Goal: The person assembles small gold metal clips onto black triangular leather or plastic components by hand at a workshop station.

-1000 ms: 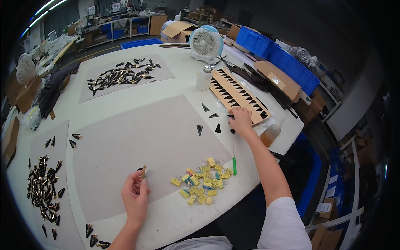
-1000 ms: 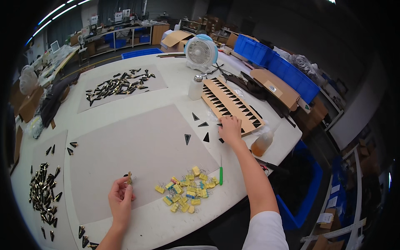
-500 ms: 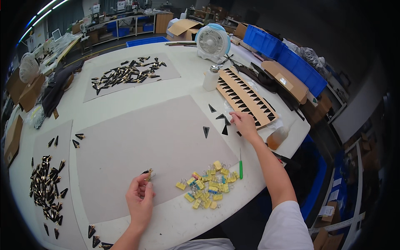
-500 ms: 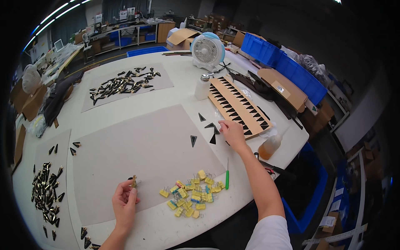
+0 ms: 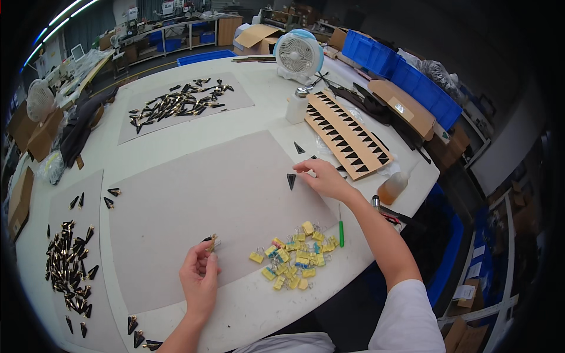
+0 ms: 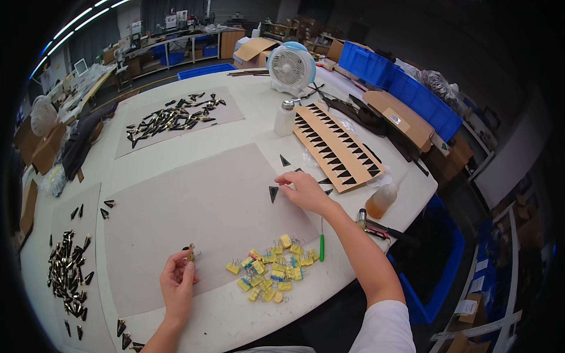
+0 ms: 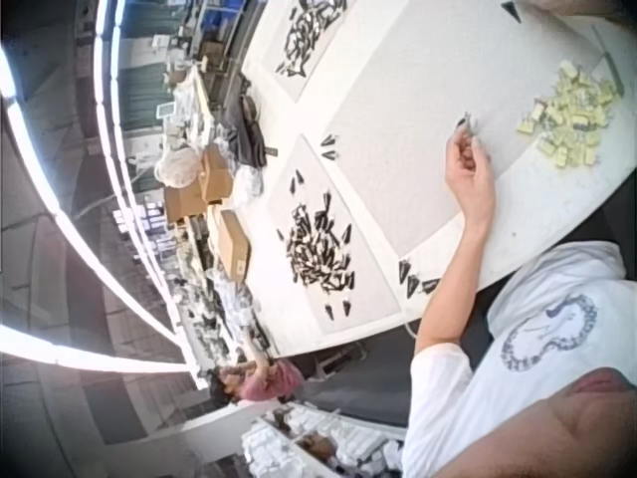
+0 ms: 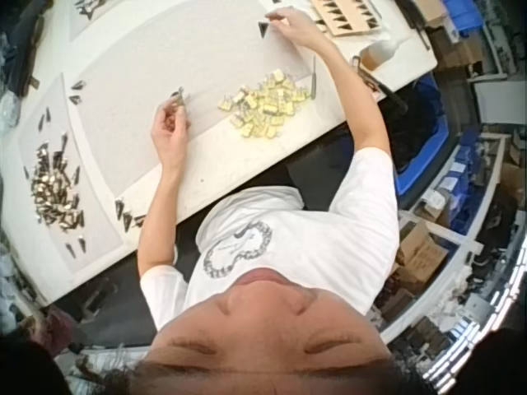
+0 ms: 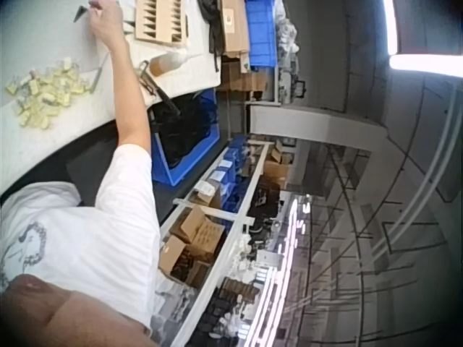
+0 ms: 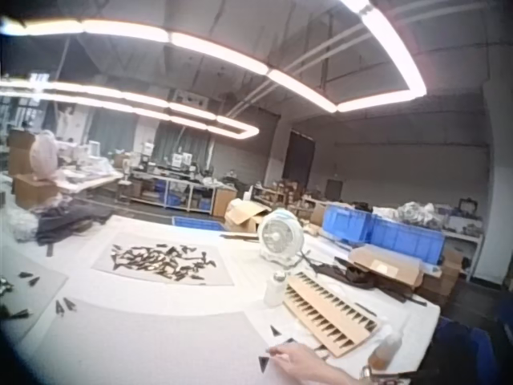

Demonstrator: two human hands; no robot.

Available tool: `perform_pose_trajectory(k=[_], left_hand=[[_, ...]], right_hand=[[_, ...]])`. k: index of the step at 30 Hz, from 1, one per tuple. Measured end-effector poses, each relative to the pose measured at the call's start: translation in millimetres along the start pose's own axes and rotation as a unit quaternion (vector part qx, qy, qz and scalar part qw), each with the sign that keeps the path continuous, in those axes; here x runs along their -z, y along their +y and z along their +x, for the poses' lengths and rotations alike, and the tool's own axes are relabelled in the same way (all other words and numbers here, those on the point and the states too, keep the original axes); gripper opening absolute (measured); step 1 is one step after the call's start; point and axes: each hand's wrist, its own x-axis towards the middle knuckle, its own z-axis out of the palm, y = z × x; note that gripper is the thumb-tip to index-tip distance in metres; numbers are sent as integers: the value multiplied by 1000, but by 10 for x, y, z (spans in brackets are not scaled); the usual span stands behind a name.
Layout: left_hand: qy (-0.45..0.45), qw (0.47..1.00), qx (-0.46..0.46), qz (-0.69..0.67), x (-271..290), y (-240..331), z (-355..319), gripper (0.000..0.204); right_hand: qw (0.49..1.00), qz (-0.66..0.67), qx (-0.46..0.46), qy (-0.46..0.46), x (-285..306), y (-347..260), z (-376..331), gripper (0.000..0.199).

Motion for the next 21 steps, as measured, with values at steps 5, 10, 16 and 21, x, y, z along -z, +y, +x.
perform_pose_trajectory(k=[5,10,16,21], left_hand=[[2,1000,0,5,31,-21,5,21],[-3,1000,3,-10,15,-28,8,22],[6,1000,11,2,31,-30,-1,21],[4,1000,5,2,13,-25,12,20]], right_hand=[[987,-80,-89,-104,-96,-211,318,17],[956,76,-238,-151,31,137,368,19],[938,148,-301,-90,467,251,183,21],[941,103,-297,-123,614,502,49,16]])
